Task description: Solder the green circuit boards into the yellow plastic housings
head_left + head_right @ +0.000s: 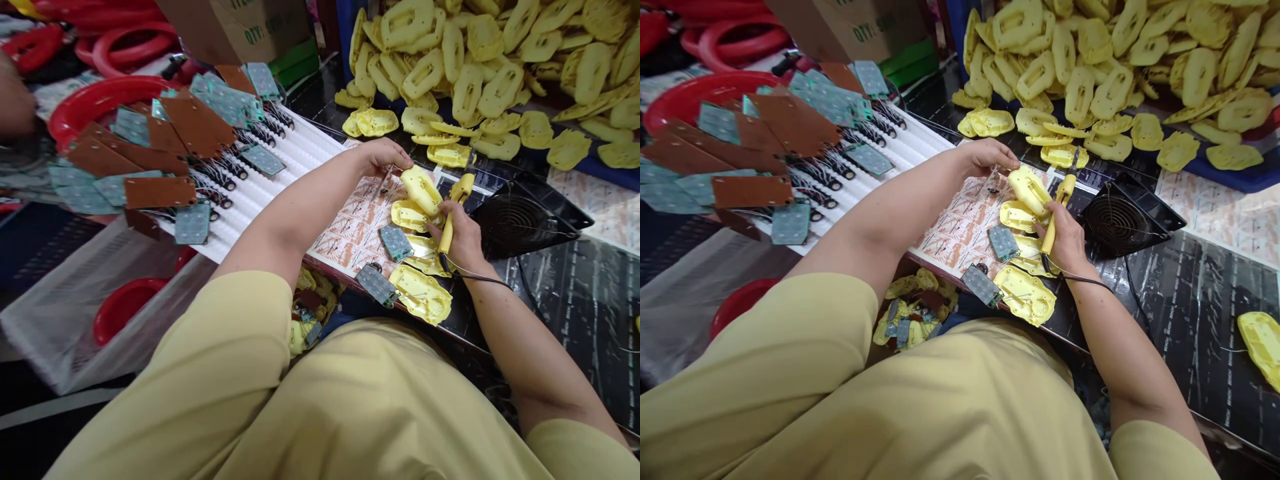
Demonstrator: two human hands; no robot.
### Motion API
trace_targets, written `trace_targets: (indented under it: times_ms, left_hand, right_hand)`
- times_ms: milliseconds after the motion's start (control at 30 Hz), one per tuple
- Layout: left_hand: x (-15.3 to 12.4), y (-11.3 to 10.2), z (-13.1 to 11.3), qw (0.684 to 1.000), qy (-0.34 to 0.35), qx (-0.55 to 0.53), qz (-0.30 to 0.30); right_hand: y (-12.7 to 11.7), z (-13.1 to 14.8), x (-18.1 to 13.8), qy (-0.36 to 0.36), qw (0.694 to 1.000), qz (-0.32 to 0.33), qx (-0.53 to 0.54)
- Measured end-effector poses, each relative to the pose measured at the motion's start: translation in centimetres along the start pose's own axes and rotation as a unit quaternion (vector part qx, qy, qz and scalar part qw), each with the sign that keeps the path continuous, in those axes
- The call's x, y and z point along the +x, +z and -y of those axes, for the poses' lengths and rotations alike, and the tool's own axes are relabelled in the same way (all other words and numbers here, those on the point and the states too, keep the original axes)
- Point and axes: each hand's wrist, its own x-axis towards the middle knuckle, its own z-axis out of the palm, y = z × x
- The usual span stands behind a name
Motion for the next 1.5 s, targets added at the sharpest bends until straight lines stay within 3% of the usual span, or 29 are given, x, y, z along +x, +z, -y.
trace_targets:
  times_ms: [233, 333, 400, 467, 567, 700, 800, 900, 1067, 1300, 1367, 1433, 1500]
  left_hand:
    - [-0.9, -2.1, -2.5, 0.996, 0.087, 0.011, -0.019]
    - [-2.0, -3.7, -4.5, 0.981, 0.116, 0.118, -0.099]
    - [-3.0, -4.0, -5.3, 0.950, 0.142, 0.232, -0.154]
    - [-4.2, -3.2, -5.3, 0.911, 0.151, 0.346, -0.164]
    - [-6.3, -0.4, -4.2, 0.884, 0.152, 0.426, -0.115]
    - [-9.0, 3.7, -2.2, 0.892, 0.155, 0.424, 0.015]
    - [-10.2, 5.5, -1.3, 0.904, 0.155, 0.394, 0.059]
    - [-10.4, 6.6, -0.7, 0.914, 0.166, 0.363, 0.072]
    - [-10.2, 7.9, 0.5, 0.932, 0.169, 0.308, 0.085]
    - [-10.7, 8.6, 0.6, 0.924, 0.147, 0.336, 0.106]
    - [-11.0, 8.8, 0.3, 0.923, 0.154, 0.339, 0.101]
    - [-11.2, 9.1, 0.1, 0.923, 0.160, 0.337, 0.095]
    - [-11.2, 9.4, -0.1, 0.923, 0.156, 0.339, 0.092]
  right_hand:
    - [-0.5, 0.7, -0.3, 0.011, 0.999, 0.016, -0.038]
    - [-0.8, 1.1, -0.3, 0.017, 0.998, 0.028, -0.055]
    - [-1.1, 1.4, -0.3, 0.020, 0.997, 0.038, -0.068]
    - [-1.5, 1.7, -0.4, 0.023, 0.995, 0.049, -0.084]
    - [-2.2, 2.2, -0.8, 0.030, 0.991, 0.067, -0.109]
    - [-3.5, 3.1, -2.2, 0.035, 0.986, 0.092, -0.135]
    - [-4.5, 3.8, -4.0, 0.030, 0.982, 0.101, -0.159]
    - [-5.7, 4.1, -5.6, -0.010, 0.982, 0.064, -0.177]
    - [-8.1, 3.9, -7.9, -0.082, 0.986, -0.057, -0.136]
    - [-11.5, 4.4, -10.9, -0.202, 0.972, -0.053, -0.104]
    - [-12.3, 4.5, -11.7, -0.229, 0.957, -0.111, -0.138]
    - [-12.7, 4.4, -12.4, -0.216, 0.942, -0.181, -0.182]
    - [-12.7, 4.1, -13.1, -0.162, 0.949, -0.206, -0.176]
